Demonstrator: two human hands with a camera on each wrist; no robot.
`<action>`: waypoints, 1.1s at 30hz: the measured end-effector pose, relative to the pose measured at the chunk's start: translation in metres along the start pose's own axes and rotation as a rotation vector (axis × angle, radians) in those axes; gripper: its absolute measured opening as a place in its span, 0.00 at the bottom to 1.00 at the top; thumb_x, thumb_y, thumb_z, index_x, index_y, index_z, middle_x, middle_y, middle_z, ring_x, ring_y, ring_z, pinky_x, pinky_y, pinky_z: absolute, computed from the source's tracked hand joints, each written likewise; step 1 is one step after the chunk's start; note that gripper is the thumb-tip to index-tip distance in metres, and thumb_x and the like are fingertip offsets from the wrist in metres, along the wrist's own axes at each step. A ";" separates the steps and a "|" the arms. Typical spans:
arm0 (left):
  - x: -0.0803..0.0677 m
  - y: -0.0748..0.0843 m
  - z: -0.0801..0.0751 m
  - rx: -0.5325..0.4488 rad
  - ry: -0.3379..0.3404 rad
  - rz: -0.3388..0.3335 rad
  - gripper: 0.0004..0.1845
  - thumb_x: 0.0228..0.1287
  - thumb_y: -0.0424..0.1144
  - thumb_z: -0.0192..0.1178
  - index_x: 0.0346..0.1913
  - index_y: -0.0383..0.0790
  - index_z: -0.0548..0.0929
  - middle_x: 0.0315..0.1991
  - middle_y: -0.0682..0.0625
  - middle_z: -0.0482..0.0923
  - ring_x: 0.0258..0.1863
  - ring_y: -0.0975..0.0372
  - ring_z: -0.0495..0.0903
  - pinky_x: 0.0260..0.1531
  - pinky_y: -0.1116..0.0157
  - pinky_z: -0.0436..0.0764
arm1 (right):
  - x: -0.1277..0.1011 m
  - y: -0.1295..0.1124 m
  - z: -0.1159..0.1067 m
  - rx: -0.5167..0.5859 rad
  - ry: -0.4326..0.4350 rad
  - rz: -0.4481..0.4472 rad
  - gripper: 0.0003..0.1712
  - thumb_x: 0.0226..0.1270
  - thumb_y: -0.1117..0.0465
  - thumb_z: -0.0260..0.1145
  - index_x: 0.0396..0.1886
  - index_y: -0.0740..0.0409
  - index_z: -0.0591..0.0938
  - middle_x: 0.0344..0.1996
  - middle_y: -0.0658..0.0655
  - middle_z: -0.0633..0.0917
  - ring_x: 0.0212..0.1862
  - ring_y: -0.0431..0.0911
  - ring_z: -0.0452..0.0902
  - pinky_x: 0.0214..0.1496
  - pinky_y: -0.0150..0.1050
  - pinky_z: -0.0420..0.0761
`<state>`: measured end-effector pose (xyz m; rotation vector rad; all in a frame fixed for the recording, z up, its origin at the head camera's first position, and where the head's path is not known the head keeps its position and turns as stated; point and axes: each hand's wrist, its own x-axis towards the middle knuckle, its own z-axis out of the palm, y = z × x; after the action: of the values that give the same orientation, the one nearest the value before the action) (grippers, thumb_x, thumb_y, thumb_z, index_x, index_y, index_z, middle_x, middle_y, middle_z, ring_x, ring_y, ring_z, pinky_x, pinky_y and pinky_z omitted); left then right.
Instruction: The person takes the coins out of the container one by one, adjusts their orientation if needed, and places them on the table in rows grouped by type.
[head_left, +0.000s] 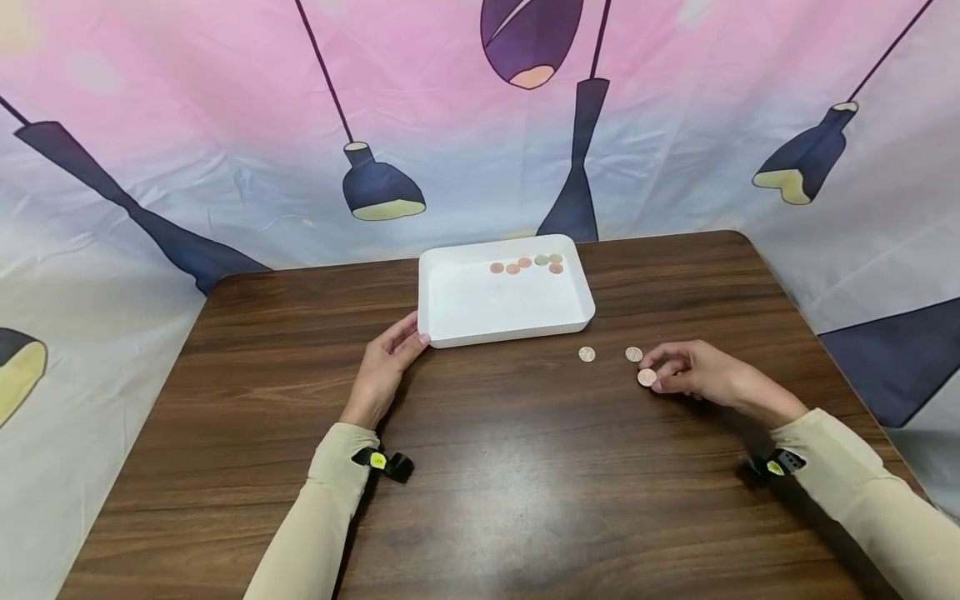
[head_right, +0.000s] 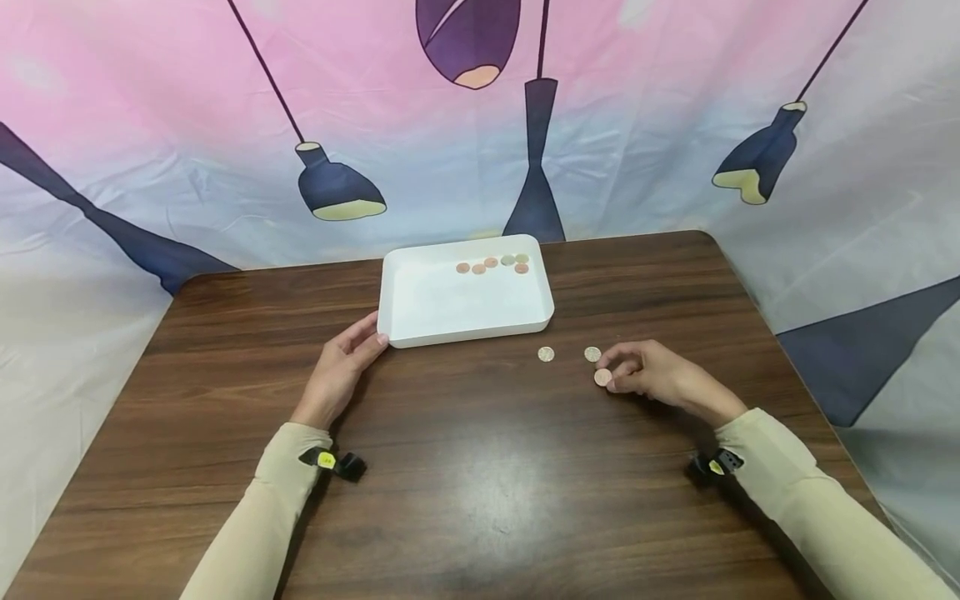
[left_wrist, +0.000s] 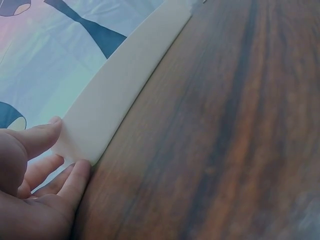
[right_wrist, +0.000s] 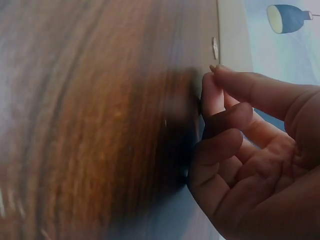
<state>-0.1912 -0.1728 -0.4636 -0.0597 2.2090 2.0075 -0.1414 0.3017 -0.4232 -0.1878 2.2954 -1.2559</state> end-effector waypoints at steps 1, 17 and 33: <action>0.000 0.000 0.000 0.001 0.000 0.000 0.32 0.77 0.39 0.65 0.79 0.41 0.70 0.76 0.42 0.70 0.74 0.57 0.72 0.65 0.74 0.76 | 0.000 0.000 0.001 -0.012 0.001 -0.014 0.21 0.68 0.67 0.73 0.58 0.69 0.81 0.28 0.49 0.86 0.24 0.37 0.68 0.24 0.31 0.70; -0.001 0.001 0.003 -0.005 -0.002 0.000 0.32 0.77 0.38 0.65 0.79 0.40 0.70 0.75 0.41 0.71 0.74 0.56 0.72 0.64 0.75 0.76 | -0.017 0.006 0.019 -0.491 0.176 -0.350 0.10 0.66 0.70 0.76 0.43 0.54 0.88 0.27 0.37 0.81 0.30 0.30 0.73 0.33 0.31 0.77; 0.000 0.001 0.000 -0.013 -0.009 0.015 0.32 0.78 0.38 0.64 0.79 0.38 0.69 0.75 0.41 0.70 0.74 0.56 0.71 0.62 0.77 0.76 | -0.016 0.009 0.023 -0.550 0.227 -0.378 0.12 0.64 0.69 0.78 0.43 0.52 0.87 0.29 0.40 0.78 0.31 0.32 0.70 0.32 0.33 0.75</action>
<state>-0.1915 -0.1722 -0.4624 -0.0363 2.1974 2.0259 -0.1151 0.2952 -0.4343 -0.7323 2.8581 -0.8008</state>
